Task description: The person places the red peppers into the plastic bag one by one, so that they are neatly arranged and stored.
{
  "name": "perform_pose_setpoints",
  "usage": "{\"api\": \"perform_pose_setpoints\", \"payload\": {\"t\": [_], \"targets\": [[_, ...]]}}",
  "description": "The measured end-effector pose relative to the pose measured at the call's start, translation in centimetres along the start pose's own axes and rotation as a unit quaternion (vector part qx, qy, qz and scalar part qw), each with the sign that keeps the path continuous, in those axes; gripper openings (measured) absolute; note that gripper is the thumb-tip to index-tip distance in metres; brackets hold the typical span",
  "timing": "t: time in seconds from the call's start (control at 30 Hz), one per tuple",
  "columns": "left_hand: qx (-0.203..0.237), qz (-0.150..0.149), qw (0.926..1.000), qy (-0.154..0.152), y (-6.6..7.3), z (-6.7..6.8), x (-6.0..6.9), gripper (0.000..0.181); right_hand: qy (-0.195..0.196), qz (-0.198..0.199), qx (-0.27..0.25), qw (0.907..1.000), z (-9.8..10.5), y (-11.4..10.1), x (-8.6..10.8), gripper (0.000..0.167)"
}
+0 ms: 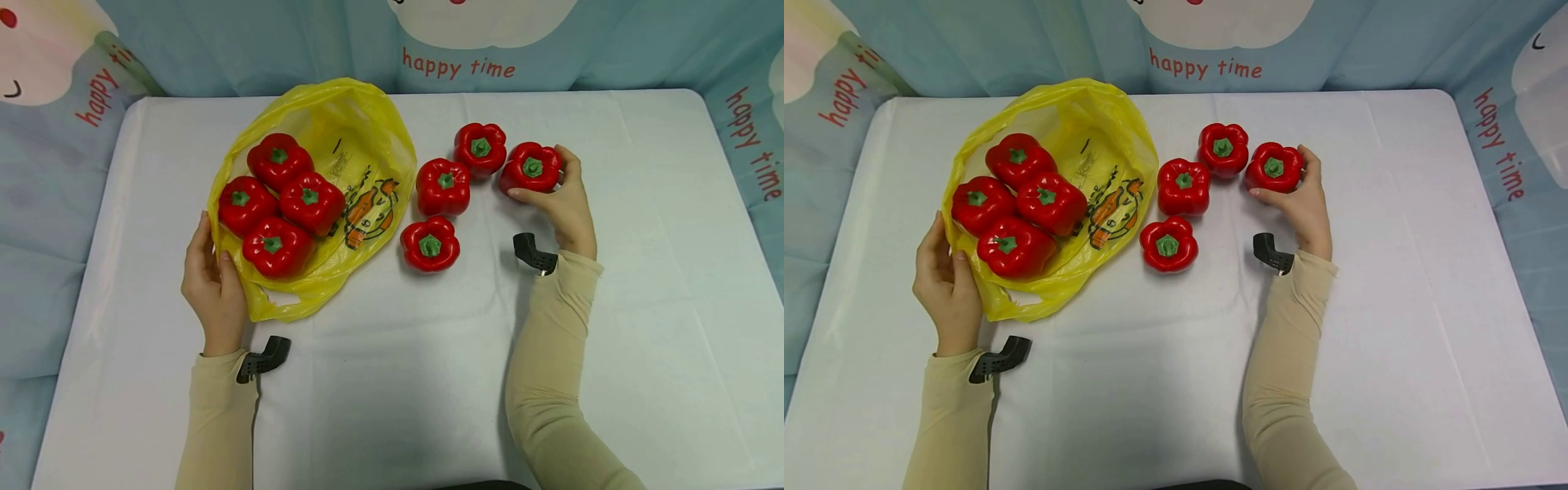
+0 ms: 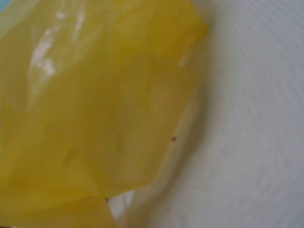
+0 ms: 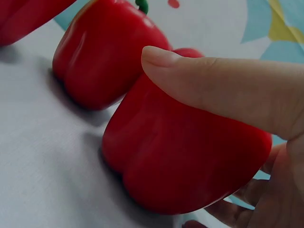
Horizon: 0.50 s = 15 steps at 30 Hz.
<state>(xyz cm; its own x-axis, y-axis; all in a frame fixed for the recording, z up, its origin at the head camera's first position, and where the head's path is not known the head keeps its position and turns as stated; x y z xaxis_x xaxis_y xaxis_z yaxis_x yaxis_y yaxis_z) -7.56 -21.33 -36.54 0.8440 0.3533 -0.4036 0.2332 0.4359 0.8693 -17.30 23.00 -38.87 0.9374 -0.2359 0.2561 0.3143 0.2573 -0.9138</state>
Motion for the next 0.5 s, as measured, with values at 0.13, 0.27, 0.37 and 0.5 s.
{"api": "perform_pose_setpoints", "payload": {"t": [0.13, 0.27, 0.37, 0.5], "targets": [[0.001, -0.004, 1.0, -0.004, -0.08, 0.01, -0.03, 0.044, -0.002, 0.009, -0.004, 0.9999, -0.15, 0.23, -0.14, 0.095], [0.003, -0.004, 1.0, -0.003, -0.21, 0.04, -0.03, 0.045, 0.001, 0.016, -0.02, 0.9997, -0.26, 0.4, -0.25, 0.092], [0.005, 0.001, 1.0, 0.0, -0.26, 0.06, -0.02, 0.045, 0.005, 0.021, -0.039, 0.999, -0.39, 0.52, -0.38, 0.089], [0.002, -0.003, 1.0, -0.003, -0.14, 0.05, -0.03, 0.045, 0.018, 0.036, -0.054, 0.9977, -0.44, 0.58, -0.52, 0.087]]}}
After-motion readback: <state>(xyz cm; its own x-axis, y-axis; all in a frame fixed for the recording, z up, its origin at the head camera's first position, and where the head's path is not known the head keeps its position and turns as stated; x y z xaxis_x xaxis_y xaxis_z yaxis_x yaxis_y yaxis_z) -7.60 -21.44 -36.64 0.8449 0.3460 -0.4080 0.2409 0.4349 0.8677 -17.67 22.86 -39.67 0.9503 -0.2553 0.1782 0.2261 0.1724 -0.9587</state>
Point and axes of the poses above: each hand's wrist, its own x-axis away from the middle knuckle, its own z-axis out of the back of the hand, y = z × x, the point moved 3 cm from there along -x, towards the middle knuckle, and after that the axes turned 1 degree about -y, right-handed, at the moved point
